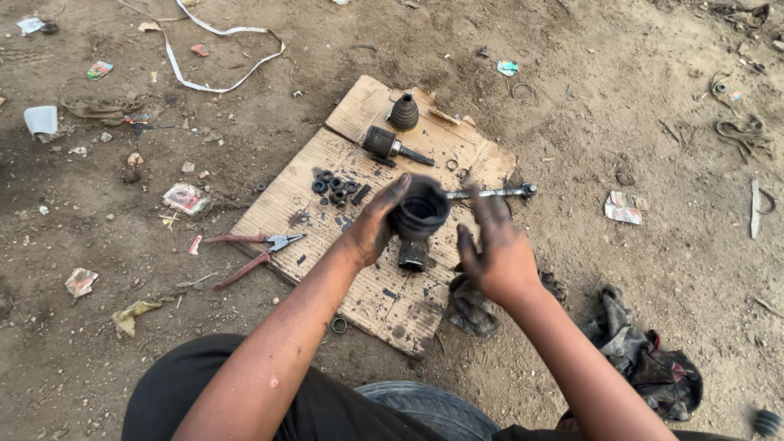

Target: The person cleans a rubber CV joint boot with a cloth and wipes the interior by hand while sitting on a tire.

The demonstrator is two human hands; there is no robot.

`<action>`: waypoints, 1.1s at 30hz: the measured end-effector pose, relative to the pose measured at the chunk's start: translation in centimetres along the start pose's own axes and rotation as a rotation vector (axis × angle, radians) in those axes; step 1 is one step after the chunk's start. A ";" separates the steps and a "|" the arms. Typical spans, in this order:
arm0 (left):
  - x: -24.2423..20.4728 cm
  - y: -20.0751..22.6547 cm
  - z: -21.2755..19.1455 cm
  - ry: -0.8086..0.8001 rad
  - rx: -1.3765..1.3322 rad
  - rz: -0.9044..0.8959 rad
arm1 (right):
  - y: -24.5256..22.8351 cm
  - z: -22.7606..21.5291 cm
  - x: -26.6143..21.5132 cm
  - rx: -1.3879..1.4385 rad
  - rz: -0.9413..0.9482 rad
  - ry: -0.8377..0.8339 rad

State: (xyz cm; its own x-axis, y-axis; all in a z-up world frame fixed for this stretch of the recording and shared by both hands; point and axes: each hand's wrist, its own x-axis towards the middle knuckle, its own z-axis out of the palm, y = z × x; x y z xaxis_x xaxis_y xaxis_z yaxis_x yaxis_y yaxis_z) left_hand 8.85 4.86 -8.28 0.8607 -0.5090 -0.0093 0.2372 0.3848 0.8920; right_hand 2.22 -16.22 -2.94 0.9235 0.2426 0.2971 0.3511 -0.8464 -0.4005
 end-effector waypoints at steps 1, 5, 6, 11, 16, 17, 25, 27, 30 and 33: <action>-0.1 -0.3 0.2 -0.052 -0.051 -0.028 | 0.0 -0.1 0.3 0.231 -0.004 0.109; -0.6 -2.5 2.2 -0.275 -0.149 -0.222 | 1.0 -1.3 1.9 1.382 0.454 0.319; -0.7 -3.2 3.1 -0.350 -0.128 -0.276 | 1.3 -1.6 1.8 1.457 0.403 0.334; -0.6 -5.3 5.6 -0.405 -0.177 -0.233 | 4.3 -2.7 1.5 1.344 0.401 0.484; -0.8 -2.3 3.9 -0.127 -0.357 -0.006 | 6.5 -0.7 1.2 1.356 0.526 0.323; -0.8 -1.7 3.8 -0.070 -0.370 0.024 | 6.4 0.2 0.9 1.336 0.561 0.258; -0.9 0.5 4.2 0.011 -0.652 0.055 | 2.0 5.1 0.1 1.233 0.724 -0.136; -1.1 0.3 4.3 0.054 -0.650 0.030 | 0.7 4.7 0.1 1.276 0.694 -0.178; -1.1 -0.1 4.9 0.152 -0.686 -0.017 | -1.1 4.3 -0.2 1.382 0.683 -0.205; -1.3 -0.6 5.5 0.091 -0.672 0.040 | -1.9 4.0 -0.2 1.536 0.753 -0.146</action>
State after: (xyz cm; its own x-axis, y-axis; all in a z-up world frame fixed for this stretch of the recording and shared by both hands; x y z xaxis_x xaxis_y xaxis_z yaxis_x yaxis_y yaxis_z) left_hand 5.13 1.07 -6.39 0.9020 -0.4292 -0.0465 0.4078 0.8118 0.4180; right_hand 1.95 -12.80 -5.72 0.9164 0.1463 -0.3725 -0.3995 0.3893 -0.8300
